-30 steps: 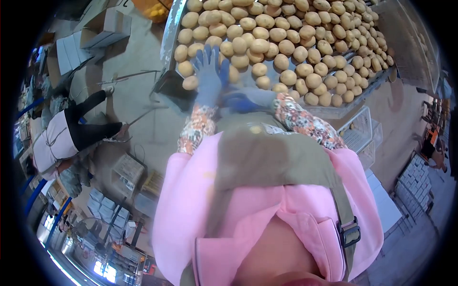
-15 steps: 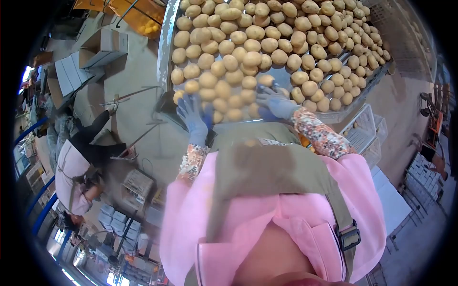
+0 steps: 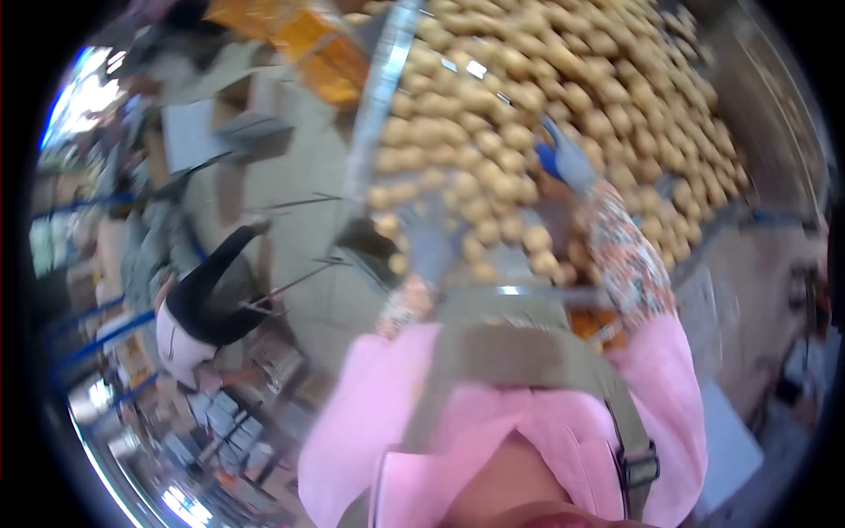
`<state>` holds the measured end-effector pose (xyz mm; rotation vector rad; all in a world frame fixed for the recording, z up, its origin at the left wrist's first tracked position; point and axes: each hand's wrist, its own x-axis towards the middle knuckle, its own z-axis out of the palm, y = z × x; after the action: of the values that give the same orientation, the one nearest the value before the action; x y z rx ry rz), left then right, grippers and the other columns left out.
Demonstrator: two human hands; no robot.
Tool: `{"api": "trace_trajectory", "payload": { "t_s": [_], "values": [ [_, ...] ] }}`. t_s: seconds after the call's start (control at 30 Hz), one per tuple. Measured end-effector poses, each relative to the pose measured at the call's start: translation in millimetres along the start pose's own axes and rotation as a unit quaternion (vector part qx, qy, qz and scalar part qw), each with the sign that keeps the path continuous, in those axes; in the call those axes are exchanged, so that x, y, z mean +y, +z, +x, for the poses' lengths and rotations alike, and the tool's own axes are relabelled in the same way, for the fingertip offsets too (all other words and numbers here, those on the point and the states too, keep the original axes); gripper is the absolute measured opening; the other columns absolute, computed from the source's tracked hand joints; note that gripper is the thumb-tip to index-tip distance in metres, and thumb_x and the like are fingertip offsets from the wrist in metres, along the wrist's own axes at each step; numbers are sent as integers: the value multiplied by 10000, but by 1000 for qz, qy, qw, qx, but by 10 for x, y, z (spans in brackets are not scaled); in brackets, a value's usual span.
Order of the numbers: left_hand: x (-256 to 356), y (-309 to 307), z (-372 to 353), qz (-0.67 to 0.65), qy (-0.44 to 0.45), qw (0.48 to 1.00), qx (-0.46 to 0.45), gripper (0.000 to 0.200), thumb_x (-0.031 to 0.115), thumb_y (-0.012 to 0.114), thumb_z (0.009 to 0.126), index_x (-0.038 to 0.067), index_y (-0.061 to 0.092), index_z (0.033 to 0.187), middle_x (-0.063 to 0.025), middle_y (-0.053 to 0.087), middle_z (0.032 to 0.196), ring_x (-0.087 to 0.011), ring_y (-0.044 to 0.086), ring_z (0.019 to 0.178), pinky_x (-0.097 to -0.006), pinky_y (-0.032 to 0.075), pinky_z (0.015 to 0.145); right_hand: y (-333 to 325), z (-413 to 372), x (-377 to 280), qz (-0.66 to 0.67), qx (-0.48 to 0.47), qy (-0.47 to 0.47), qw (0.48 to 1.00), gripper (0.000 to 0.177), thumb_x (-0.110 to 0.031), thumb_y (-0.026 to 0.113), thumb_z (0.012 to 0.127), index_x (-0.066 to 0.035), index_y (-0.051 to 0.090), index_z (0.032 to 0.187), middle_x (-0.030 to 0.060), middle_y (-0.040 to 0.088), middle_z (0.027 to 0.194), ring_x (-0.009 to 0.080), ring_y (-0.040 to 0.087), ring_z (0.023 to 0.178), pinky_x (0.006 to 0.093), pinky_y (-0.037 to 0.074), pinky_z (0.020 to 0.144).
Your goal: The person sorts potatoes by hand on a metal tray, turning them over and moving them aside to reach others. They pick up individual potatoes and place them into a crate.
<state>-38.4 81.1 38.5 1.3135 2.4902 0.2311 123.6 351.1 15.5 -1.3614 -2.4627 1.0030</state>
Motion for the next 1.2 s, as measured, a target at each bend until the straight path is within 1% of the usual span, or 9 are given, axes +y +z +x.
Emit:
{"api": "trace_trajectory", "payload": {
  "t_s": [0.27,0.4,0.73,0.8,0.87,0.93,1.03,1.1,1.2],
  "values": [
    [-113,169,23,25,26,998,50,813,550,440,897,29,219,1480,-255,247,1485,-535,108,1368,-615,60,1114,244,632,-375,-398,-272,95,871,529,-450,568,819,-165,534,1263,209,418,1395,374,518,1180,495,439,952],
    [-99,107,-112,-15,23,999,37,809,539,450,893,43,212,1485,-217,242,1498,-518,103,1373,-610,71,1116,-314,320,-655,-299,-235,21,925,427,-386,574,862,-86,593,1166,176,640,1131,300,627,1051,467,506,838],
    [-789,43,-541,-50,-136,989,-20,731,441,529,890,81,260,1467,-197,287,1483,-420,267,1354,-530,214,1100,385,-883,-306,-327,-147,55,932,391,-345,551,896,-72,571,1175,185,643,1081,311,635,991,430,507,838],
    [-1114,198,-655,-140,-154,978,5,682,422,536,895,89,315,1447,-212,281,1483,-399,270,1358,-490,243,1103,224,-1116,-150,-88,-148,1,985,387,-345,528,923,-83,528,1209,142,603,1122,281,621,963,377,488,831],
    [-1402,420,-739,-90,-172,980,47,765,427,510,905,80,168,1496,-176,233,1525,-337,244,1396,-450,187,1138,520,-1176,1023,331,-182,67,923,356,-309,452,988,-67,507,1243,54,589,1122,221,610,919,314,496,806],
    [-1446,337,-818,-90,-205,974,43,757,428,524,900,64,210,1485,-185,252,1517,-349,241,1398,-455,180,1142,171,-1383,1083,422,-42,237,874,313,-236,498,969,-65,517,1231,25,566,1013,152,557,888,262,476,782],
    [-1529,303,-627,-57,-161,978,123,749,437,543,885,54,266,1465,-202,296,1490,-356,269,1384,-455,186,1140,-345,-1571,729,497,116,189,839,354,-242,465,992,-67,489,1299,81,556,1200,187,535,1074,280,467,872],
    [-1282,131,-364,-105,-115,978,136,733,424,557,878,46,297,1450,-217,321,1469,-372,291,1366,-459,196,1133,-317,-1652,717,67,195,123,971,408,-260,545,933,-51,503,1280,152,592,1111,270,593,982,351,469,876],
    [-938,422,300,-79,-62,977,187,716,471,510,882,50,331,1432,-210,327,1466,-399,321,1338,-486,244,1108,-157,-1621,-121,-191,115,119,967,525,-331,614,847,-41,512,1273,255,529,1237,419,484,1169,457,403,989]
  ]
}}
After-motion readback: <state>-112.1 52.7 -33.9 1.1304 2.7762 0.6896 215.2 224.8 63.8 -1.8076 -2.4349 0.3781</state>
